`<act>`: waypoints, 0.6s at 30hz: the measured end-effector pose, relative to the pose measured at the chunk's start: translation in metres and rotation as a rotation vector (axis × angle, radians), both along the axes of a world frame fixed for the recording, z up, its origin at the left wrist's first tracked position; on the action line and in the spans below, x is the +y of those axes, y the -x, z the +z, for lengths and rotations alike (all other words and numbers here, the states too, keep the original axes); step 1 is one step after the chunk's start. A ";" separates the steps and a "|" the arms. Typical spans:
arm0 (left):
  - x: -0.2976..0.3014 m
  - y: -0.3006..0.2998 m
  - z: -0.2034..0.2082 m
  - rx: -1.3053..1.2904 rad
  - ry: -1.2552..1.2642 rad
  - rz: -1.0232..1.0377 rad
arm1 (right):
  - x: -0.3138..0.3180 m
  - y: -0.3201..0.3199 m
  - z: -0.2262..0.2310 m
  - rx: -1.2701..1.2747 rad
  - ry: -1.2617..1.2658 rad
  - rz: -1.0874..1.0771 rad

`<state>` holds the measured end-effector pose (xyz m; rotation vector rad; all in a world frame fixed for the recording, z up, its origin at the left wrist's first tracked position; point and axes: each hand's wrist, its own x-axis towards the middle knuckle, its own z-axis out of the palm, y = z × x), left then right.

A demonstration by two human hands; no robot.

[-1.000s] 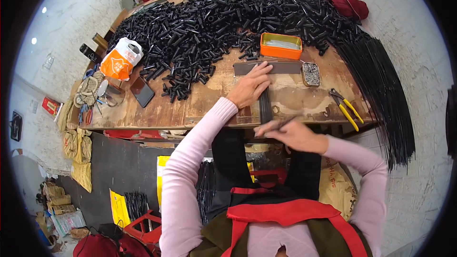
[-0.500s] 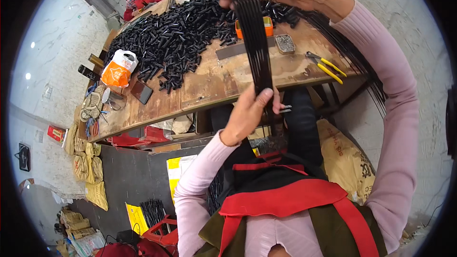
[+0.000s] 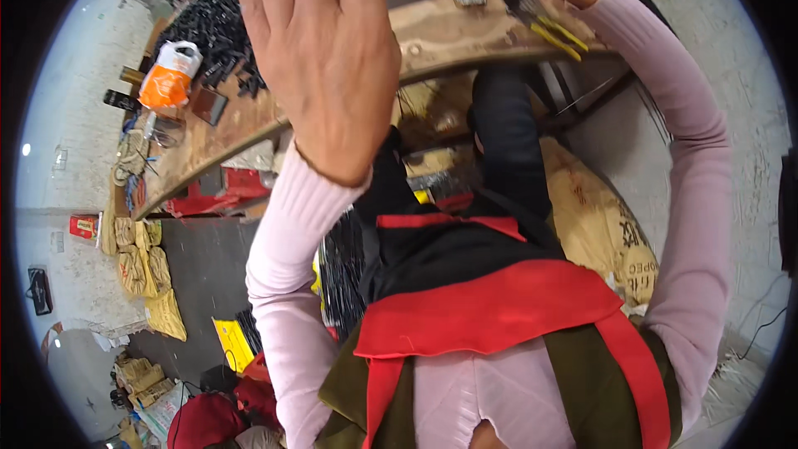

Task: Assemble bundles of black wires by aligning them on a jig, cutting them to length with pliers, and organizing them.

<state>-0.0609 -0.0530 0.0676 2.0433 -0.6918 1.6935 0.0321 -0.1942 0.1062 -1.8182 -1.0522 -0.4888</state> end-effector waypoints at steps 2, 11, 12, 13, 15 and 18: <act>0.018 0.027 -0.033 0.561 -0.162 0.018 | -0.003 0.008 -0.018 0.748 -0.421 0.273; 0.029 0.013 -0.254 1.601 0.193 -0.750 | 0.034 0.077 -0.234 0.944 -0.573 0.061; 0.034 0.022 -0.270 1.696 0.166 -0.699 | 0.038 0.084 -0.252 1.009 -0.620 0.101; 0.038 0.031 -0.285 1.783 0.136 -0.653 | 0.039 0.094 -0.262 1.051 -0.618 0.077; 0.035 0.062 -0.311 1.616 0.292 -0.686 | 0.043 0.104 -0.289 1.190 -0.725 0.149; 0.039 0.070 -0.313 1.811 0.504 -0.834 | 0.035 0.100 -0.294 1.158 -0.624 0.144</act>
